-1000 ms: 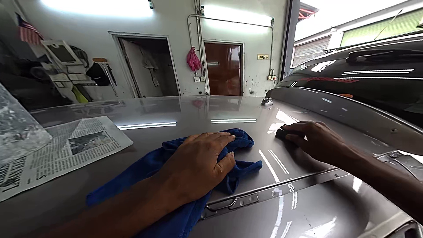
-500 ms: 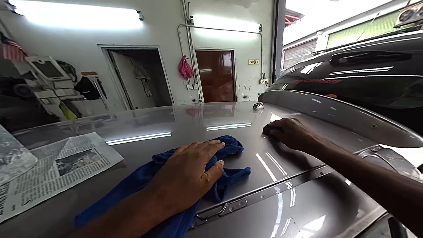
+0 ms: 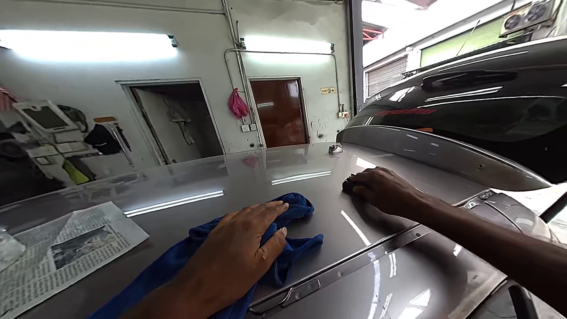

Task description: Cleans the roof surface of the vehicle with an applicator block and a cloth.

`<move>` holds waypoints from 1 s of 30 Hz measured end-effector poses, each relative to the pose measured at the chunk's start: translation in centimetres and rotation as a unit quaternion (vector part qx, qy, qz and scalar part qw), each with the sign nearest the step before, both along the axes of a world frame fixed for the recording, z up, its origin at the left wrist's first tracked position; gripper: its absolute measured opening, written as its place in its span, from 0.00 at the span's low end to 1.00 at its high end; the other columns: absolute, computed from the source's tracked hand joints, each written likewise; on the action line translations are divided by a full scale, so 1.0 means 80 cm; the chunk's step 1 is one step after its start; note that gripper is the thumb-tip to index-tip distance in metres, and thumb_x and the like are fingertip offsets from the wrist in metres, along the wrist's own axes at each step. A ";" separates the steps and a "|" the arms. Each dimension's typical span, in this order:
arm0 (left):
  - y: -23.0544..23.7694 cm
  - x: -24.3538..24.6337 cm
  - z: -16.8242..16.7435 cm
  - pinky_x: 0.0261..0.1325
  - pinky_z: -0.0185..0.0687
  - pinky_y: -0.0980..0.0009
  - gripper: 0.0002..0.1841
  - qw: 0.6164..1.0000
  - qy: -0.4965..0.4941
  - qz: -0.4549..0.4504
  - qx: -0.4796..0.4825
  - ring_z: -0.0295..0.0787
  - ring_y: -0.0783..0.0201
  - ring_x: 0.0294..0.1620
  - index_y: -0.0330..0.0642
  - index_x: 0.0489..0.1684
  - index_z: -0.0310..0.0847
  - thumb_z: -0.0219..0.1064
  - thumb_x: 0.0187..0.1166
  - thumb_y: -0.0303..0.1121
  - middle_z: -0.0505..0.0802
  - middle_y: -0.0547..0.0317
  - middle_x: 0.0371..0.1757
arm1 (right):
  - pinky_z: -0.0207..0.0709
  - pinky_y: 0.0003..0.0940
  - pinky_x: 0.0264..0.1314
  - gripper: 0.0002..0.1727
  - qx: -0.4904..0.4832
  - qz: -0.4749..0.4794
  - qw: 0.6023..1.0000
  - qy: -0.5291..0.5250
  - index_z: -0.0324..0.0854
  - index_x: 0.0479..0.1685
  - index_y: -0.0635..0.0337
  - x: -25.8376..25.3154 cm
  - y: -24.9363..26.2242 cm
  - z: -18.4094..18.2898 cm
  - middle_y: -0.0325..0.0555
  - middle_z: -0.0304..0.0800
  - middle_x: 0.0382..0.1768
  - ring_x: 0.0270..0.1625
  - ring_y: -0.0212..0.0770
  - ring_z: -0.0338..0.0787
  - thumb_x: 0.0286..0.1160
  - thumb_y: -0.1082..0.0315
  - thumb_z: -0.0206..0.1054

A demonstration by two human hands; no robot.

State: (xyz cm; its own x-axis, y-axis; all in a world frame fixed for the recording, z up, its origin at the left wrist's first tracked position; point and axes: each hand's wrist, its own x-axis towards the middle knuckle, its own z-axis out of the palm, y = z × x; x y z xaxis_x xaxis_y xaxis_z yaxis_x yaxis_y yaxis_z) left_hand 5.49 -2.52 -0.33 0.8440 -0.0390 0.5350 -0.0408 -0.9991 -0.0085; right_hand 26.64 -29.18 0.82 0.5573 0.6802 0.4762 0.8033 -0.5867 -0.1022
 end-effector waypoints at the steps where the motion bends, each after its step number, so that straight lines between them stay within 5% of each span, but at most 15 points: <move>1: 0.000 0.000 -0.002 0.78 0.72 0.48 0.32 1.000 -0.001 0.005 0.001 0.80 0.67 0.78 0.65 0.76 0.83 0.41 0.83 0.61 0.86 0.77 0.76 | 0.77 0.59 0.62 0.16 0.006 0.011 1.000 -0.009 0.91 0.62 0.49 -0.004 -0.004 -0.005 0.43 0.94 0.50 0.59 0.49 0.89 0.87 0.58 0.61; 17: 0.002 -0.003 0.003 0.80 0.70 0.49 0.31 1.000 0.015 -0.002 -0.012 0.77 0.69 0.80 0.64 0.77 0.82 0.42 0.83 0.61 0.85 0.79 0.78 | 0.75 0.65 0.62 0.15 0.008 -0.012 1.000 0.006 0.90 0.60 0.48 0.028 0.021 -0.003 0.46 0.94 0.51 0.62 0.55 0.88 0.86 0.58 0.61; 22: -0.002 -0.003 0.001 0.79 0.71 0.48 0.31 1.000 0.009 0.004 -0.010 0.79 0.67 0.79 0.64 0.76 0.83 0.41 0.83 0.60 0.86 0.77 0.76 | 0.77 0.58 0.64 0.17 0.013 0.008 1.000 -0.016 0.90 0.66 0.47 -0.007 -0.004 -0.009 0.42 0.94 0.55 0.62 0.49 0.88 0.87 0.59 0.62; 30: -0.004 -0.007 0.011 0.84 0.67 0.51 0.31 0.999 0.042 0.004 -0.032 0.75 0.71 0.82 0.65 0.78 0.81 0.42 0.84 0.61 0.84 0.80 0.79 | 0.77 0.62 0.61 0.15 0.011 -0.003 1.000 -0.026 0.91 0.60 0.50 0.015 0.008 -0.005 0.45 0.94 0.49 0.59 0.52 0.89 0.86 0.60 0.62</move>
State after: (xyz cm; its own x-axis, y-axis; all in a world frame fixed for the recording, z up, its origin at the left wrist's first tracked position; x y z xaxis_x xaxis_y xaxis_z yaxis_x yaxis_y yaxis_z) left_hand 4.90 -2.84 0.53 0.8865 0.0006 0.4626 -0.0297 -0.9979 0.0582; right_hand 27.88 -28.55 0.41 0.5346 0.6660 0.5202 0.8050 -0.5888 -0.0735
